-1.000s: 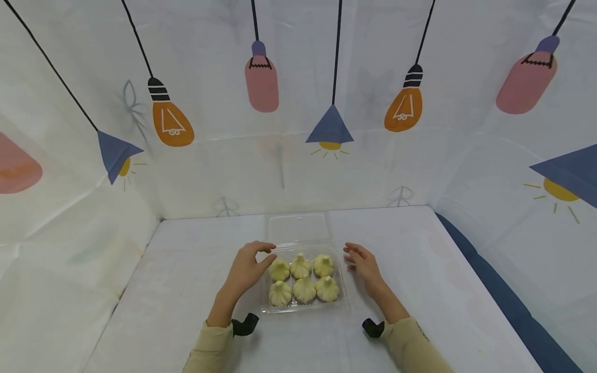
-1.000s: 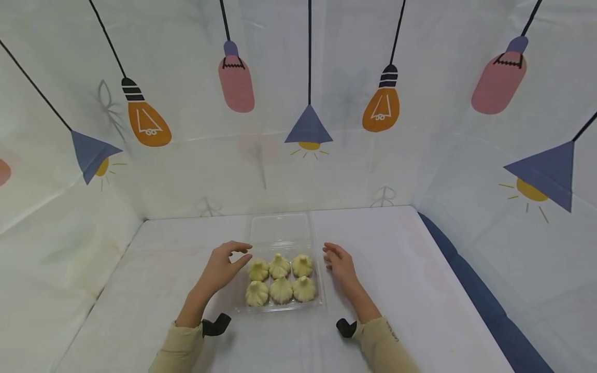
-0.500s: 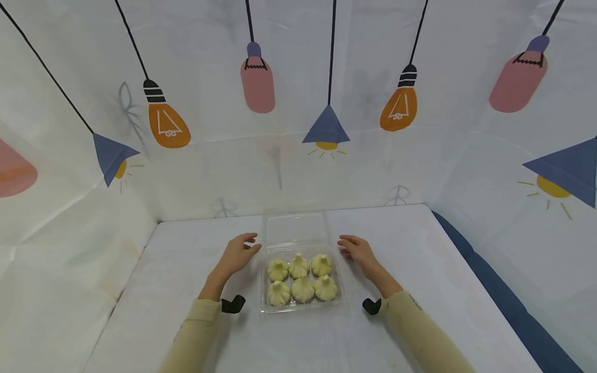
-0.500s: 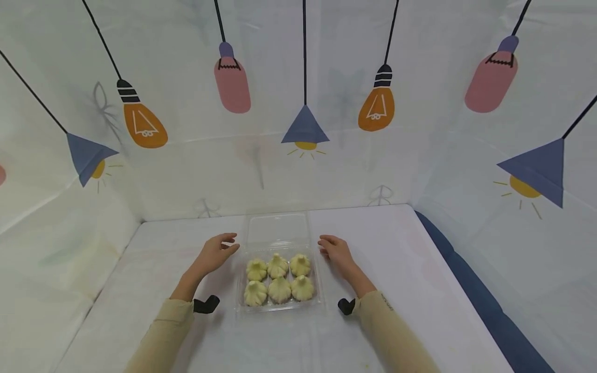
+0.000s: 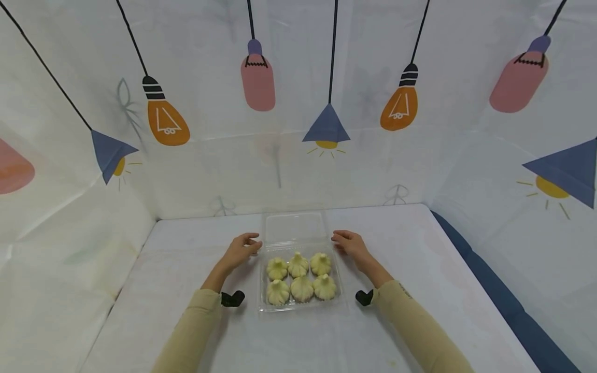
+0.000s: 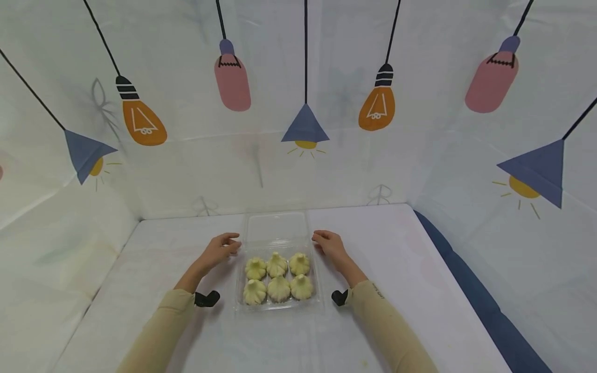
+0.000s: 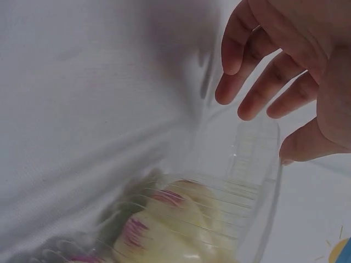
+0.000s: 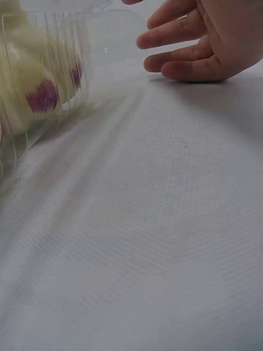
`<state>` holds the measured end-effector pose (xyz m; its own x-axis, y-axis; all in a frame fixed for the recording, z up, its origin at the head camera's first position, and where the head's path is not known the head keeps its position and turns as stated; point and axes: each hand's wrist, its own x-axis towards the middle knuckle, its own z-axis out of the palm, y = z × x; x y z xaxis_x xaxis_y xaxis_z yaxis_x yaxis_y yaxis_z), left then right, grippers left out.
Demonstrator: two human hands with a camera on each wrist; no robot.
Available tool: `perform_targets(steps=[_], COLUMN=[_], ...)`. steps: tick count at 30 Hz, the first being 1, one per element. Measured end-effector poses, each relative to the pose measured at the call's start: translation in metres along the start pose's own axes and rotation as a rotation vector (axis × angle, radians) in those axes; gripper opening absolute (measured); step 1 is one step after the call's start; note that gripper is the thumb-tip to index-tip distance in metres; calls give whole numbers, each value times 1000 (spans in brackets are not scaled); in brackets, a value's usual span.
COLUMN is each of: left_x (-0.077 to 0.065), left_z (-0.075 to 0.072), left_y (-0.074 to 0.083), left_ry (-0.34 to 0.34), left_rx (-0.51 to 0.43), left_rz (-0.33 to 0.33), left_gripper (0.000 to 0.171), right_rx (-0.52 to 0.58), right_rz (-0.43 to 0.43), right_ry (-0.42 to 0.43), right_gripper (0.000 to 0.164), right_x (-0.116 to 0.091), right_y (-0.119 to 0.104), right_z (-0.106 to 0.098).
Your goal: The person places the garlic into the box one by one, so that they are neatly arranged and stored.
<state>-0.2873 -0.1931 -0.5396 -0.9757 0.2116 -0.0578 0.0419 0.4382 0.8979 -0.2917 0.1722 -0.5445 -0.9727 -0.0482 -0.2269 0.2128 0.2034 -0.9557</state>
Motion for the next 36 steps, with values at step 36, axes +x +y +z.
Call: perform_targets(steps=[36], left_x=[17], left_z=[4], left_y=[-1], left_ry=[217], left_rx=[-111], left_rz=[55], left_gripper=[36], right_rx=[16], right_rz=[-66], right_ry=[74], right_gripper=[38], right_x=[21], right_y=[-22], right_z=[17])
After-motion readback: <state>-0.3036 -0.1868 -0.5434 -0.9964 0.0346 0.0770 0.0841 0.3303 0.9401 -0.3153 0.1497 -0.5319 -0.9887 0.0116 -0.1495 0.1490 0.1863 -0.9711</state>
